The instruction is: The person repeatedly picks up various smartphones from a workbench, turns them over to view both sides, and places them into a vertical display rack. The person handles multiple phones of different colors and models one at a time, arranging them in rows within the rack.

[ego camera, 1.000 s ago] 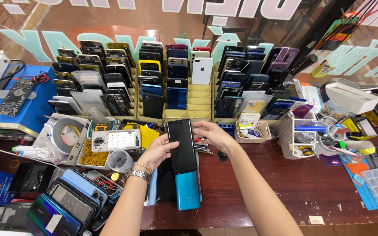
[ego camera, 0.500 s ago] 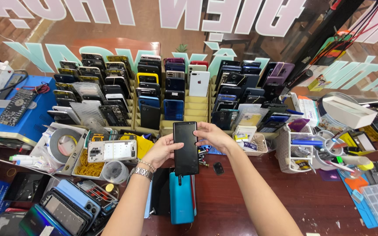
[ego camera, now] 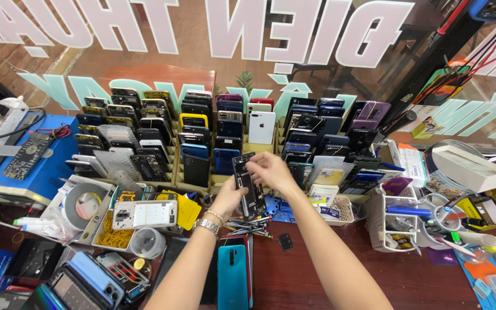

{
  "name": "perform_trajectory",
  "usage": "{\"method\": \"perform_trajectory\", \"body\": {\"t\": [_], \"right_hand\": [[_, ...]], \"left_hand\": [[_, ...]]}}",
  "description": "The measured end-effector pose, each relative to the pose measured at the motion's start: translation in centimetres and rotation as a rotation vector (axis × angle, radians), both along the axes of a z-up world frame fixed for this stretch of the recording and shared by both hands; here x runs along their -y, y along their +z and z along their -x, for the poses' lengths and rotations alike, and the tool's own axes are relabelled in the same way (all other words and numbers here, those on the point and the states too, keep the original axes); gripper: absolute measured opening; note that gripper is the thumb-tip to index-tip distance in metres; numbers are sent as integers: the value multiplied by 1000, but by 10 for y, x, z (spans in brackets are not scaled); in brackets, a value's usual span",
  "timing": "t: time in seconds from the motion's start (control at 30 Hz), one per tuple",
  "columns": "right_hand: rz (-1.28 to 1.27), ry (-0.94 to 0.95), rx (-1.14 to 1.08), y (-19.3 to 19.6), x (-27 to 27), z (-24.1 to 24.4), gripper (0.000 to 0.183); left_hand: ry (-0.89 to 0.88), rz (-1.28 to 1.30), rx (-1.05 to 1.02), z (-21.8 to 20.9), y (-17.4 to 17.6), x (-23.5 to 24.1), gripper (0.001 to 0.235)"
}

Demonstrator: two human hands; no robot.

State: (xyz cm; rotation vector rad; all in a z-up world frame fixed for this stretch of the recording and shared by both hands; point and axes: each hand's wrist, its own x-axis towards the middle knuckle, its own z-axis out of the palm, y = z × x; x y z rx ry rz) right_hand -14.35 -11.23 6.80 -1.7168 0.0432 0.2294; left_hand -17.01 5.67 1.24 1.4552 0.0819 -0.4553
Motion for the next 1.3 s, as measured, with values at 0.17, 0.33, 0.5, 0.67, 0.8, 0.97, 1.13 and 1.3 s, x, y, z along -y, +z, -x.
{"method": "perform_trajectory", "body": {"t": [0.17,0.33,0.5,0.67,0.8,0.97,1.13,1.3], "right_hand": [[232,-58,125,3,35,-24,33],[13,-67,266,13,47,-53,22],[253,-253,471,24,48,-80,15],[309,-282,436,14,44,-96,18],[254,-267,438,-4,44,-111,18],[319,-299,337,-34,39,-125,19],[424,-315,348,-56,37,-138,18],[559,-375,434,-54,31,-141,26]], "left_hand": [[-108,120,17,-32,3,4,45],[19,-41,357,-77,17,27,47],[154,-211,556,-106,26,39,54],[146,-229,485,-121,20,47,61],[158,-312,432,-132,13,48,61],[147,-467,365,-133,6,55,65],[55,-684,354,-143,-2,66,77],[63,-646,328,-151,-2,67,79]]}}
